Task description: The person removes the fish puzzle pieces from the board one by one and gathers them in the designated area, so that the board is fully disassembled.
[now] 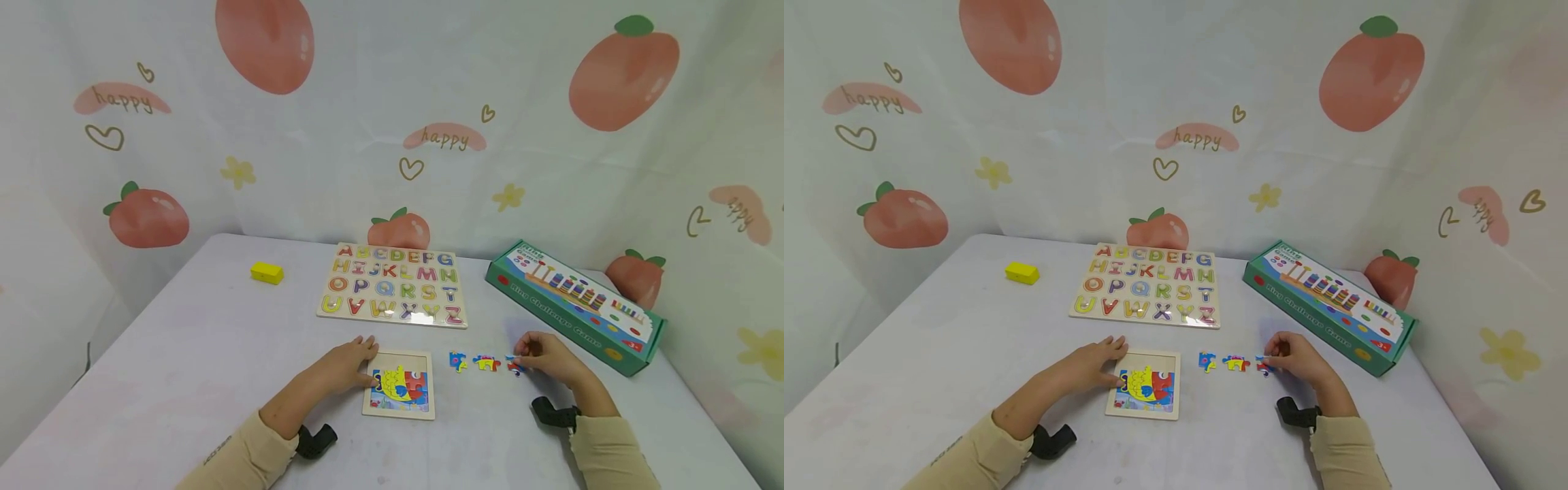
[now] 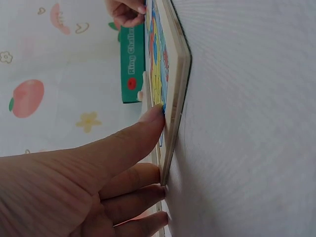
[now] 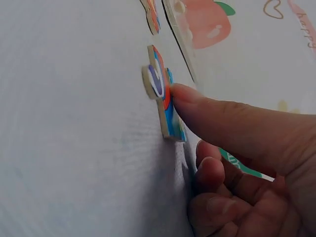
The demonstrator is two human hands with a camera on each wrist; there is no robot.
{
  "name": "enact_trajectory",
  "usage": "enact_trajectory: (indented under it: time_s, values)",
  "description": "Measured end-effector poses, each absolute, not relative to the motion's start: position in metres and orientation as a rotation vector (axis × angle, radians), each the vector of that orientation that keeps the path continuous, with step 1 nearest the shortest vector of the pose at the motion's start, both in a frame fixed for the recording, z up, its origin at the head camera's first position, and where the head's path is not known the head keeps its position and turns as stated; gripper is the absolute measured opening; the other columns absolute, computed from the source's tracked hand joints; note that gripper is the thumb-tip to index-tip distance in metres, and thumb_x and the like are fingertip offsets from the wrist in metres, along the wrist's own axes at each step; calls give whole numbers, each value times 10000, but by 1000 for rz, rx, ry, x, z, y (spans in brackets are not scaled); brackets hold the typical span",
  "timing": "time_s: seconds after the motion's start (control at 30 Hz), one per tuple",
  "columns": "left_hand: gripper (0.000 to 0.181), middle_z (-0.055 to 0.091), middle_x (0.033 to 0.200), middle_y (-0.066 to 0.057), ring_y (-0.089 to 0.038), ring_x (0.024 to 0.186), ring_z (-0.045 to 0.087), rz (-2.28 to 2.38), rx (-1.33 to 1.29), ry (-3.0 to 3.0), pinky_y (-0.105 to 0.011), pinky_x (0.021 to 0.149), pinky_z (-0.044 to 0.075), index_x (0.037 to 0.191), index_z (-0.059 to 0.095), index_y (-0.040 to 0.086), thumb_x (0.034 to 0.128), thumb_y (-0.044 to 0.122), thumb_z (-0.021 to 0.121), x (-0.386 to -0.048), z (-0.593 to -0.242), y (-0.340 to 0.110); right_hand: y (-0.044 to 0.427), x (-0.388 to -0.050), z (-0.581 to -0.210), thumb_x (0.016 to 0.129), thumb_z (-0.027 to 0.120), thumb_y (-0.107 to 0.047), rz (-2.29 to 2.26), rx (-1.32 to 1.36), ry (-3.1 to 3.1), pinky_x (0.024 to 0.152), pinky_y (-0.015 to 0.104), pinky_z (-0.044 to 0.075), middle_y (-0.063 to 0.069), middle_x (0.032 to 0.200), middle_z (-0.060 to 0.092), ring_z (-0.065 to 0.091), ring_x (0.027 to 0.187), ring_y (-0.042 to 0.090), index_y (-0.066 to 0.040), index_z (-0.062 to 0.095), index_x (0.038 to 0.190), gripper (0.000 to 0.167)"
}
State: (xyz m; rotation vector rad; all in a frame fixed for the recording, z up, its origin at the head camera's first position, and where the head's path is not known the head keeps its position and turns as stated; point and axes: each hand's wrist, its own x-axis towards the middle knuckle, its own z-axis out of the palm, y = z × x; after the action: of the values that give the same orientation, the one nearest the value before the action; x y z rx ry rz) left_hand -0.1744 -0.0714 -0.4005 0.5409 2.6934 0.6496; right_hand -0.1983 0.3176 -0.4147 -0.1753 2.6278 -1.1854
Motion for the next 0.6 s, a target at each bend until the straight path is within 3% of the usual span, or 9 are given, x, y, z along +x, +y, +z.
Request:
enact_trajectory:
  time_s: [0.2,0.6]
  values:
    - [661,359,1485,-132,-317,1410,256,662,542,2681,-480,1134,252,1356,464,12,792,233,730,-173,-401,-71,317,-200,-416,822,710,-184,-1190,-166,2633,622,199,428,62,861,538,475,779,145,27,577,1022,321]
    - [682,349,1492,-125,-311,1417,242,654,569,2673,-486,1135,248,1367,453,22,792,263,731,-175,-401,-74,278,-203,-396,836,693,-241,-1085,-224,2747,601,242,421,48,838,584,503,766,170,-44,622,933,231]
